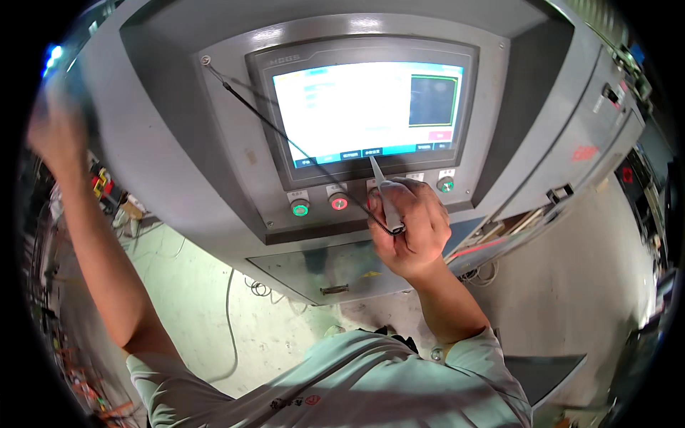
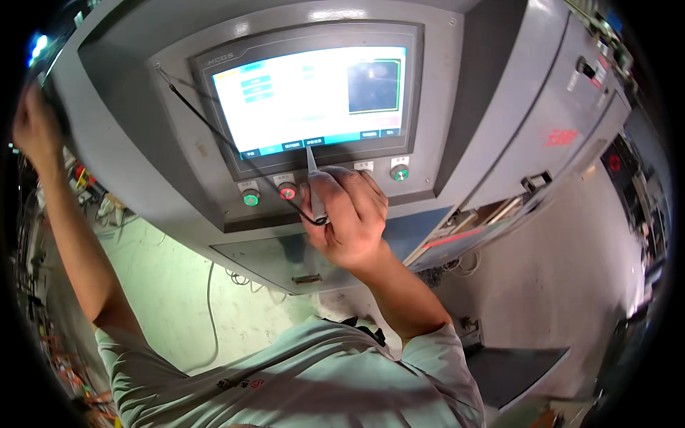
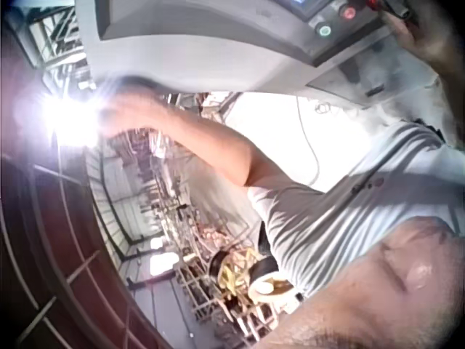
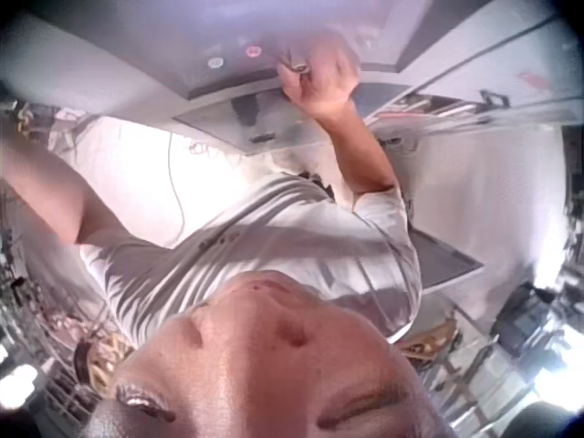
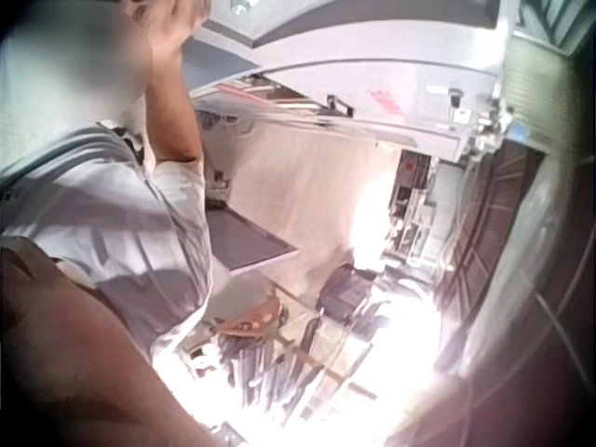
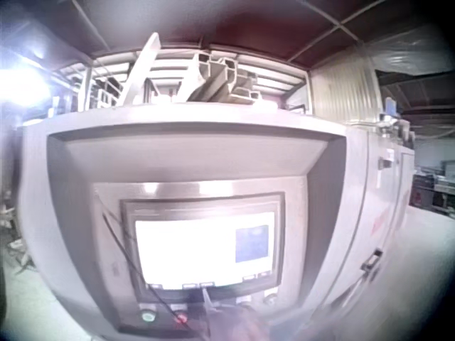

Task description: The person positions and secures a long white metal frame section onto a workbench, uses a power drill to create several holes in the frame, and then uses a stylus on the touchscreen of a large industrial machine.

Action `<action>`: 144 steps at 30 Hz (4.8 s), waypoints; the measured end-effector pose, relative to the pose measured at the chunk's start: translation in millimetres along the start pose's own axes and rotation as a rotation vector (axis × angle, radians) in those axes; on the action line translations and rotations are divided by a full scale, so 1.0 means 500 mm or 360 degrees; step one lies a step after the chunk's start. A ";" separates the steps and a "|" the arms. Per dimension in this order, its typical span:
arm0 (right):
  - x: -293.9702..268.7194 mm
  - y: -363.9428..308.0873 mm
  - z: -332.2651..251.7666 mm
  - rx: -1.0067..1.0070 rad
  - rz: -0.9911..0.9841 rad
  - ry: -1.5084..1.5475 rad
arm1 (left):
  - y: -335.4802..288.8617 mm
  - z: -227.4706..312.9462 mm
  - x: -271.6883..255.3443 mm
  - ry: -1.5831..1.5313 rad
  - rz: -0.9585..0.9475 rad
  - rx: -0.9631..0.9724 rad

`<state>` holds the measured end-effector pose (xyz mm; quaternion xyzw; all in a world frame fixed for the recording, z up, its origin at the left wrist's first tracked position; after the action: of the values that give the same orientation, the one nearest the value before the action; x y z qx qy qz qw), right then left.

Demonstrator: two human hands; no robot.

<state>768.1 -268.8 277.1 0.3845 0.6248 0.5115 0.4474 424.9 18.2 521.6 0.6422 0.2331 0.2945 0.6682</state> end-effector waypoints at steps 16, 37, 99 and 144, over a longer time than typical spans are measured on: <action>0.009 -0.012 0.030 -0.0110 -0.0101 0.0199 | -0.016 0.053 -0.005 -0.0231 0.0020 -0.0022; 0.016 -0.016 0.007 -0.0086 -0.0098 0.0103 | -0.036 0.068 0.003 -0.0247 0.0017 -0.0077; 0.021 0.078 0.027 -0.0167 -0.0068 0.0224 | -0.037 0.067 0.005 -0.0252 -0.0002 -0.0090; -0.038 0.035 0.074 -0.0052 0.0052 -0.0067 | -0.026 0.016 0.007 -0.0187 -0.0017 -0.0025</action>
<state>809.5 -272.5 294.7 0.3980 0.6004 0.5207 0.4582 434.3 15.0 509.4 0.6518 0.1947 0.2546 0.6873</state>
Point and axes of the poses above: each hand's wrist, its own y-axis towards the middle knuckle, its own x-axis out of the palm, z = x × y, the point moved 5 cm from there along y, towards the middle knuckle, and after that the axes turned 4 degrees about -z, right-handed, at the moved point
